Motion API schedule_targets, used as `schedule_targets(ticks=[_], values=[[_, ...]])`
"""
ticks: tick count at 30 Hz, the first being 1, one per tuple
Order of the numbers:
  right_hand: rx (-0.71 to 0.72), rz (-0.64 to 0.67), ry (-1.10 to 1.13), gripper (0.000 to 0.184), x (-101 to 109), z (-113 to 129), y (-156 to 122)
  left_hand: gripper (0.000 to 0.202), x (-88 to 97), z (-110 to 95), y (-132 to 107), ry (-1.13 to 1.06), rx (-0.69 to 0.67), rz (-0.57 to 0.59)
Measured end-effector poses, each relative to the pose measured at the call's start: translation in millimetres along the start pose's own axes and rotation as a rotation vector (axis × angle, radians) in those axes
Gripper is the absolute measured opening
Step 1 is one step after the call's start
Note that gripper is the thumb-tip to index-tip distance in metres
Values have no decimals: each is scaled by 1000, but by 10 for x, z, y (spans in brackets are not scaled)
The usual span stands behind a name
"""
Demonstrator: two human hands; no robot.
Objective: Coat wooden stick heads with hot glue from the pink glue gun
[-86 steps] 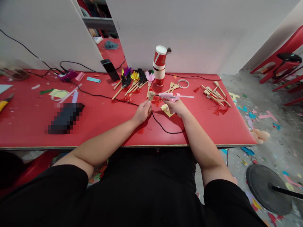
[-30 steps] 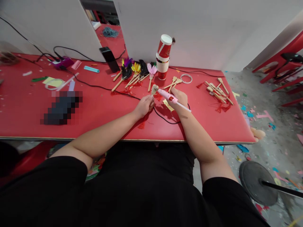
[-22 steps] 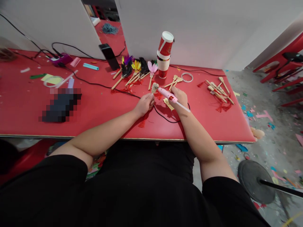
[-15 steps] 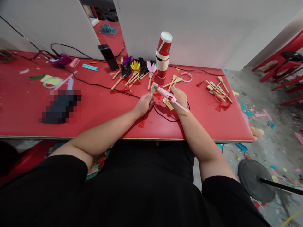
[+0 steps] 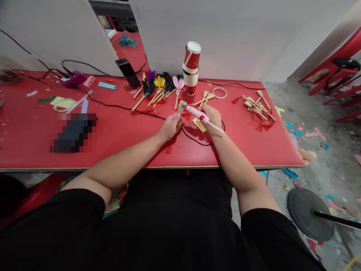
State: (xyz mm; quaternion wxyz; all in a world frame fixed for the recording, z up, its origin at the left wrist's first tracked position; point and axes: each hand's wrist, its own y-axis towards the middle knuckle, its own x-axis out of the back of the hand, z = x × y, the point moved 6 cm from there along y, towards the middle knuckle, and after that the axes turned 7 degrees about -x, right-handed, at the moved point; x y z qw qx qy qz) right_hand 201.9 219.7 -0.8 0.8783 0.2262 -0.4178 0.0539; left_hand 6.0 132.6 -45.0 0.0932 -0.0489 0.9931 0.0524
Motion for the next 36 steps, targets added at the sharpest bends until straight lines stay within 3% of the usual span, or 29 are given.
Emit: schedule_targets(ticks=[19, 36], values=[[-11, 2, 57, 28, 47, 25, -21, 70, 1, 10, 5, 27, -15, 5], [-15, -17, 53, 35, 37, 6, -12, 67, -37, 41, -1, -59, 81, 27]])
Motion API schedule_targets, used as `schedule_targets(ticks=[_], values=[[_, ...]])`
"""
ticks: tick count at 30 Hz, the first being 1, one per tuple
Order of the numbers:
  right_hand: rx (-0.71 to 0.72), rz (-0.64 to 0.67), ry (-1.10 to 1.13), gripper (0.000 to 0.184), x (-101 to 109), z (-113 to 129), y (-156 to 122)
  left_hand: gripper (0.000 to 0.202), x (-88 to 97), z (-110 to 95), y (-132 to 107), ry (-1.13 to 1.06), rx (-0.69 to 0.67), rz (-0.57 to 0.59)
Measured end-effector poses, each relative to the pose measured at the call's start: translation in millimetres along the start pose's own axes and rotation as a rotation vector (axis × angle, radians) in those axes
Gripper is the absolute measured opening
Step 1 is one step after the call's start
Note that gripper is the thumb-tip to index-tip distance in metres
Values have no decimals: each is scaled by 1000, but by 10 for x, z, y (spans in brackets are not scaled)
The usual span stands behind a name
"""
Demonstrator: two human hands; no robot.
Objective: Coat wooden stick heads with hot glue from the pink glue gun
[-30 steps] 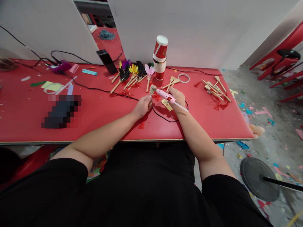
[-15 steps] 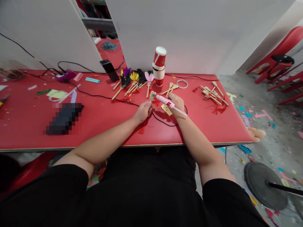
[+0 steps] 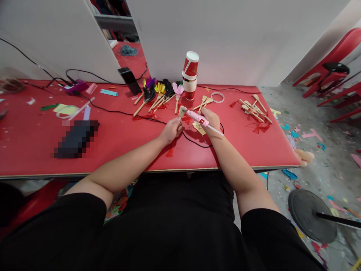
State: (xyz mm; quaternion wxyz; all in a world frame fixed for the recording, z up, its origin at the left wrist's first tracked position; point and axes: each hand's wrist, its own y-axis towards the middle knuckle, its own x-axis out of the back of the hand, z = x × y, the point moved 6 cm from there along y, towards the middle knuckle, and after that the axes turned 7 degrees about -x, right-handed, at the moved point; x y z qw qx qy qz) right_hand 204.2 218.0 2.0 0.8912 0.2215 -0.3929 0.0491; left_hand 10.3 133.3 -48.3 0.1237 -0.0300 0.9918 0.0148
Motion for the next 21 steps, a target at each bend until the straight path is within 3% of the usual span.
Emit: schedule_targets(ticks=[8, 21], values=[[-5, -19, 18, 30, -10, -5, -10, 55, 0, -24, -21, -6, -11, 17], [41, -38, 33, 33, -9, -45, 38, 53, 3, -15, -17, -63, 20, 22]])
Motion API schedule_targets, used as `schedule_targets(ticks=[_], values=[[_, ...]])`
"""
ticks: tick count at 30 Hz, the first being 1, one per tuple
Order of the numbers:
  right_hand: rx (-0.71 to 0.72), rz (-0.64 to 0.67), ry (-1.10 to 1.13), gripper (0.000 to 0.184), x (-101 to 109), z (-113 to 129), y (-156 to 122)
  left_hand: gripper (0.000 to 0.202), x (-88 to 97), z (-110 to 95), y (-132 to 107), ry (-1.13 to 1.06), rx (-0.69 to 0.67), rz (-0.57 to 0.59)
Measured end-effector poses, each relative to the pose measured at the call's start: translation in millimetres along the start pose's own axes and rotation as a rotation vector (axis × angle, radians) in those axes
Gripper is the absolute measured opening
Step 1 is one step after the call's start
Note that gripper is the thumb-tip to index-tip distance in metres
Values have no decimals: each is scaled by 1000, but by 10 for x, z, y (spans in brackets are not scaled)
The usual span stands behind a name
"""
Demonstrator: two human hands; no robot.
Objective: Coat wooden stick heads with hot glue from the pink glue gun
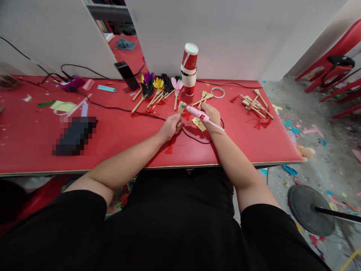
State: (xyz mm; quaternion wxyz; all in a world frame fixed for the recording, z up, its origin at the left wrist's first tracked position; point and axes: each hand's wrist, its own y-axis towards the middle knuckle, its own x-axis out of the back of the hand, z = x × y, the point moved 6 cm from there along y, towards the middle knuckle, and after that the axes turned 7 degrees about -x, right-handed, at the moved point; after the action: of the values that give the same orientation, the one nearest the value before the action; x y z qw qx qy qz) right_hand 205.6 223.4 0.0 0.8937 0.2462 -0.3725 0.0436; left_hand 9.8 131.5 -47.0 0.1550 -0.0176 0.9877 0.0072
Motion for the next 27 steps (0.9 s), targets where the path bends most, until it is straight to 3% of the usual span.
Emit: schedule_targets(ticks=[27], values=[[4, -52, 22, 36, -20, -60, 2, 50, -6, -17, -21, 10, 21, -13]])
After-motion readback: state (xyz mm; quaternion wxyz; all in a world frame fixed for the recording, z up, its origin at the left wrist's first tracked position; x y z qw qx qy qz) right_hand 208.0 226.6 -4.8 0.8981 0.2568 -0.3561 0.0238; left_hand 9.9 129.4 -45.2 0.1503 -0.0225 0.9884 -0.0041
